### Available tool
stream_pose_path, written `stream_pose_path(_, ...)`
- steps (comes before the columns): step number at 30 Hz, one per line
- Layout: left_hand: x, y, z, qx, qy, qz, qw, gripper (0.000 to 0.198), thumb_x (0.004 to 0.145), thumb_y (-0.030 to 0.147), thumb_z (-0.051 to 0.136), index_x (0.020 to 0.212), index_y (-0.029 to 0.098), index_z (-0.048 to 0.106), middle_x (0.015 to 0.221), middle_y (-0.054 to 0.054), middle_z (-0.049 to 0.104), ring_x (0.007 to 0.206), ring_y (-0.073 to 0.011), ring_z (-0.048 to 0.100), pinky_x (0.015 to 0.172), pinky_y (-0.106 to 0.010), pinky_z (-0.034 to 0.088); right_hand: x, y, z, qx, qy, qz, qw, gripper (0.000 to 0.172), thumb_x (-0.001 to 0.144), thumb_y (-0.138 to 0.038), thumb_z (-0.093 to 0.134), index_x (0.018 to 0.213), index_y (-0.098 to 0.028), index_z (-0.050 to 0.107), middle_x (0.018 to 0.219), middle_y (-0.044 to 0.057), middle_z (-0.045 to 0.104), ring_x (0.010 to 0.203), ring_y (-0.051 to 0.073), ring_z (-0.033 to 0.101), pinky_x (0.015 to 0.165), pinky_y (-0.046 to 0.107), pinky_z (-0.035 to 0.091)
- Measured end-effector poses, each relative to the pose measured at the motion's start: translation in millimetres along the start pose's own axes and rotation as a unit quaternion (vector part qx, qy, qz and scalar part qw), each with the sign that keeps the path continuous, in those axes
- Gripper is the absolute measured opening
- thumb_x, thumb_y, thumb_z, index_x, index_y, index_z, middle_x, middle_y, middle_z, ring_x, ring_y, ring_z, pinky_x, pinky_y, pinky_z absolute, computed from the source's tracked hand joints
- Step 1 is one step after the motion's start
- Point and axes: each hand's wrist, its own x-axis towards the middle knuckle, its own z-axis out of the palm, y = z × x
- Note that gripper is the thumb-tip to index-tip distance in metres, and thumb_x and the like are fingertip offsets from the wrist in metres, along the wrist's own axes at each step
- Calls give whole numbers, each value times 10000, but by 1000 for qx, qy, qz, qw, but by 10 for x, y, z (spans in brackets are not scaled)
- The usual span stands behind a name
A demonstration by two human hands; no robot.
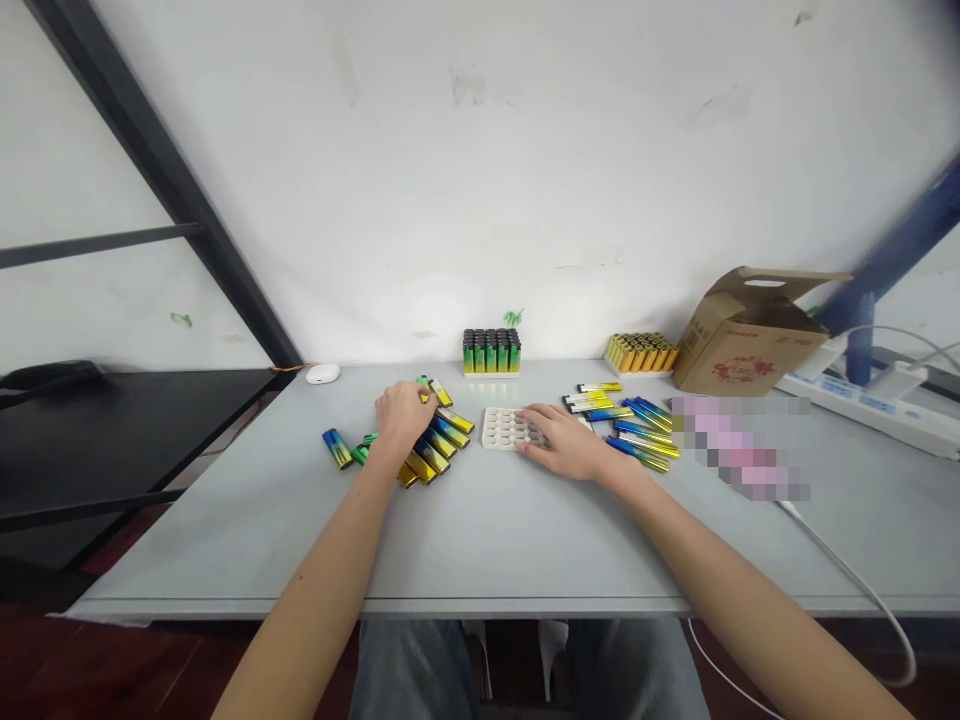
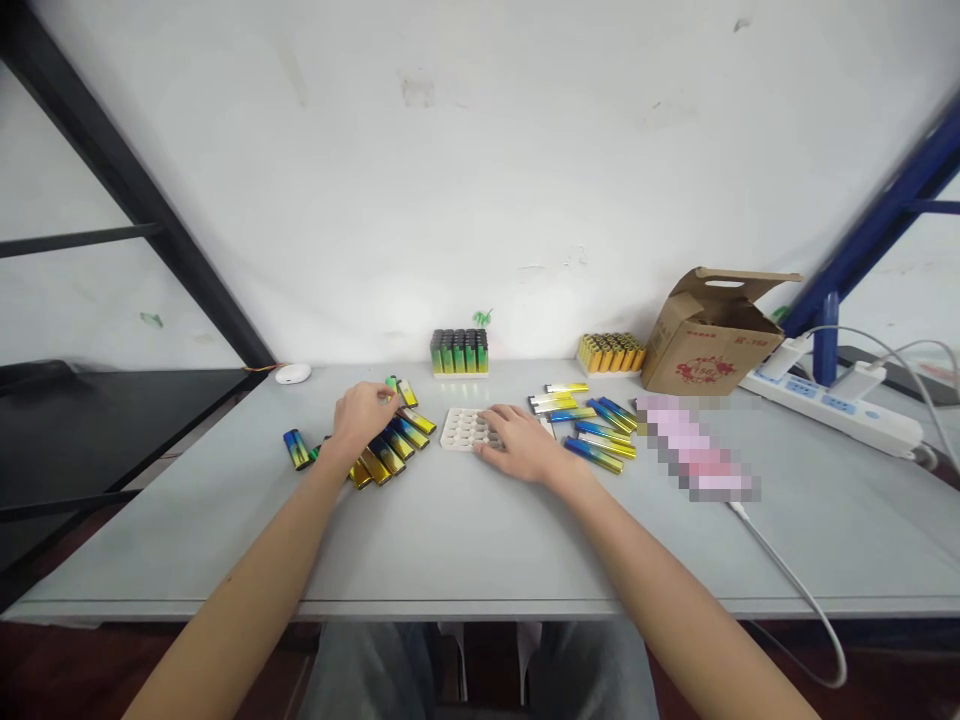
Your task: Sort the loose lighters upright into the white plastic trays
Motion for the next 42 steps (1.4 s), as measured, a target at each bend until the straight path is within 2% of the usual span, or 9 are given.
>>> stream_pose_path(3, 2, -13, 22, -38, -12, 99, 994, 329, 851, 368, 508, 1043, 198, 714, 1174, -112, 665, 1104, -293, 596, 948, -398, 459, -1, 18, 11, 1, 0, -3, 1000, 541, 928, -448, 459, 1378, -146, 470, 1354, 152, 514, 1238, 295, 481, 1036, 426, 389)
stream_pose_path(9, -108, 69, -55, -72, -111, 297, 946, 452, 784, 483, 605, 1126, 198, 682, 1313, -104, 591, 1271, -295, 492, 1075, -416, 387, 2, 41, 22, 7, 3, -9, 1000, 546, 931, -463, 456, 1380, -152, 471, 1357, 161, 514, 1240, 300, 480, 1023, 438, 396)
stream_pose_path(14, -166, 49, -150, -82, -220, 303, 924, 641, 692, 417, 696, 1297, 244, 577, 1367, -61, 570, 1239, -281, 539, 1032, -370, 438, -3, 49, 3, 7, -5, -9, 1000, 571, 932, -481, 450, 1399, -154, 454, 1387, 153, 493, 1263, 300, 464, 1035, 427, 393)
stream_pose_path(16, -161, 32, -152, -86, -237, 300, 920, 582, 691, 388, 694, 1252, 260, 608, 1321, -40, 608, 1200, -268, 569, 1004, -345, 455, -4, 65, -10, 2, -9, -12, 1000, 580, 928, -490, 455, 1401, -154, 453, 1394, 150, 491, 1259, 301, 471, 1037, 427, 392)
stream_pose_path(20, -189, 91, -126, -107, -229, 320, 913, 374, 770, 336, 612, 1136, 283, 669, 1205, -2, 675, 1121, -236, 610, 943, -313, 475, -6, 123, -42, -22, -2, -3, 1000, 565, 914, -491, 483, 1368, -155, 495, 1353, 147, 534, 1219, 303, 502, 1024, 432, 396)
stream_pose_path(25, -278, 232, -99, -109, -190, 330, 918, 309, 830, 340, 581, 1118, 278, 672, 1158, -3, 690, 1081, -239, 611, 889, -320, 466, -15, 181, -71, -36, 1, 22, 999, 558, 908, -491, 485, 1348, -149, 513, 1335, 149, 545, 1200, 304, 516, 1012, 429, 405)
stream_pose_path(29, -303, 278, -85, -94, -161, 331, 925, 206, 870, 380, 559, 942, 235, 686, 1008, -29, 706, 935, -230, 625, 786, -317, 457, -20, 187, -69, -38, -1, 25, 999, 571, 916, -494, 463, 1353, -129, 506, 1342, 158, 536, 1192, 307, 518, 1012, 432, 406)
stream_pose_path(33, -307, 307, -54, -84, -144, 333, 928, 215, 905, 369, 517, 856, 213, 656, 916, -37, 684, 835, -210, 611, 709, -304, 436, -25, 179, -65, -41, -1, 27, 999, 572, 918, -493, 457, 1356, -128, 503, 1340, 155, 535, 1187, 306, 520, 1014, 428, 406)
stream_pose_path(42, -316, 346, -4, -100, -98, 352, 926, 222, 949, 339, 443, 883, 194, 598, 943, -58, 650, 913, -226, 586, 784, -347, 450, -18, 96, -51, -26, 6, 9, 1000, 529, 929, -463, 457, 1345, -142, 513, 1325, 163, 541, 1197, 303, 518, 1013, 443, 409)
